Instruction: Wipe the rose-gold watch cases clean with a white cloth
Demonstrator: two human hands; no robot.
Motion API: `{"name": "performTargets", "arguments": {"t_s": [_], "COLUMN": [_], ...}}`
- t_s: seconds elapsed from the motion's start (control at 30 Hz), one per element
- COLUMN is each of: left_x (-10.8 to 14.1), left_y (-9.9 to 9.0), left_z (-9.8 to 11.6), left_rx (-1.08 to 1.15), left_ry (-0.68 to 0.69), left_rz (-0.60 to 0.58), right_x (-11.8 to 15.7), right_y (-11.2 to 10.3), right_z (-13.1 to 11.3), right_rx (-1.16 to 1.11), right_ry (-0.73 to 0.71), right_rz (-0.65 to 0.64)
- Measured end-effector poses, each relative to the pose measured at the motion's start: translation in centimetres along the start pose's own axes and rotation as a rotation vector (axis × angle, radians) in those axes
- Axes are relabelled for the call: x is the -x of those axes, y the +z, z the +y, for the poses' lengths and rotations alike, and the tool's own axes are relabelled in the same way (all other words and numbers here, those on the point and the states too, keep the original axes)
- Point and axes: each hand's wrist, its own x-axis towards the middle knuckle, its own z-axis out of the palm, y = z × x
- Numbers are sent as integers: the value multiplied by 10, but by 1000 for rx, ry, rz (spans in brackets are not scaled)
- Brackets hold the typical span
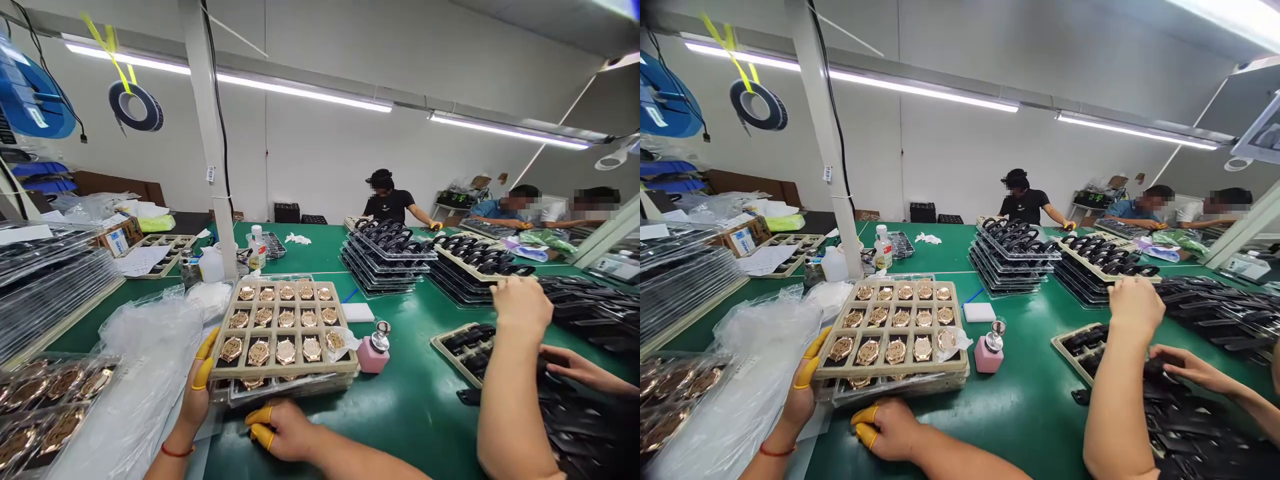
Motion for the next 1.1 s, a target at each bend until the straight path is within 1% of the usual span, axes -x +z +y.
{"name": "performTargets", "arguments": {"t_s": [0.07, 0.13, 0.2, 0.23, 0.27, 0.3, 0.33, 0.37, 0.43, 0.53, 0.57, 0.63, 0.67, 0.73, 0.77, 0.8, 0.83, 0.9, 0.93, 0.97, 1.03, 1.07, 1.1], "left_x": [1, 2, 2, 2, 3, 3, 4, 4, 5, 6, 6, 6, 7, 10, 12, 15, 17, 19, 19, 19, 18, 17, 16], "left_y": [1, 1, 1, 1, 1, 1, 2, 3, 5, 6, 6, 4, 3, 8, 16, 28, 43, 85, 108, 132, 172, 187, 198], "left_z": [2, 1, 0, -1, -1, -2, -2, -2, -3, -4, -3, 4, 10, 28, 37, 47, 55, 65, 65, 63, 52, 45, 38], "left_rx": [0, -16, -38, -48, -58, -70, -84, -101, -141, -204, -228, -284, -313, -365, -401, -440, -519, -593, -614, -637, -679, -700, -719], "left_ry": [37, 73, 94, 102, 110, 119, 129, 139, 164, 210, 233, 294, 332, 409, 443, 472, 497, 522, 530, 534, 533, 530, 530], "left_rz": [-60, -81, -82, -82, -85, -90, -94, -97, -92, -69, -50, 19, 74, 185, 190, 158, 27, -263, -379, -471, -568, -595, -613], "right_x": [9, 18, 28, 33, 38, 43, 48, 52, 56, 46, 39, 24, 17, 7, 5, 5, 6, 10, 12, 14, 17, 17, 17], "right_y": [60, 118, 166, 185, 199, 209, 213, 212, 197, 156, 144, 127, 123, 123, 125, 128, 131, 136, 137, 139, 140, 141, 141], "right_z": [-21, -43, -62, -70, -76, -80, -82, -81, -72, -46, -34, -11, -1, 15, 21, 25, 28, 31, 31, 32, 32, 32, 33], "right_rx": [-39, -81, -116, -127, -135, -140, -137, -126, -74, 56, 97, 160, 179, 187, 180, 168, 154, 124, 109, 94, 62, 43, 20], "right_ry": [26, 40, 42, 40, 35, 31, 40, 65, 179, 445, 520, 642, 687, 750, 772, 791, 806, 830, 838, 846, 857, 860, 861], "right_rz": [-85, -156, -199, -207, -211, -199, -162, -102, 77, 327, 377, 408, 405, 387, 379, 373, 373, 384, 395, 410, 447, 467, 487]}}
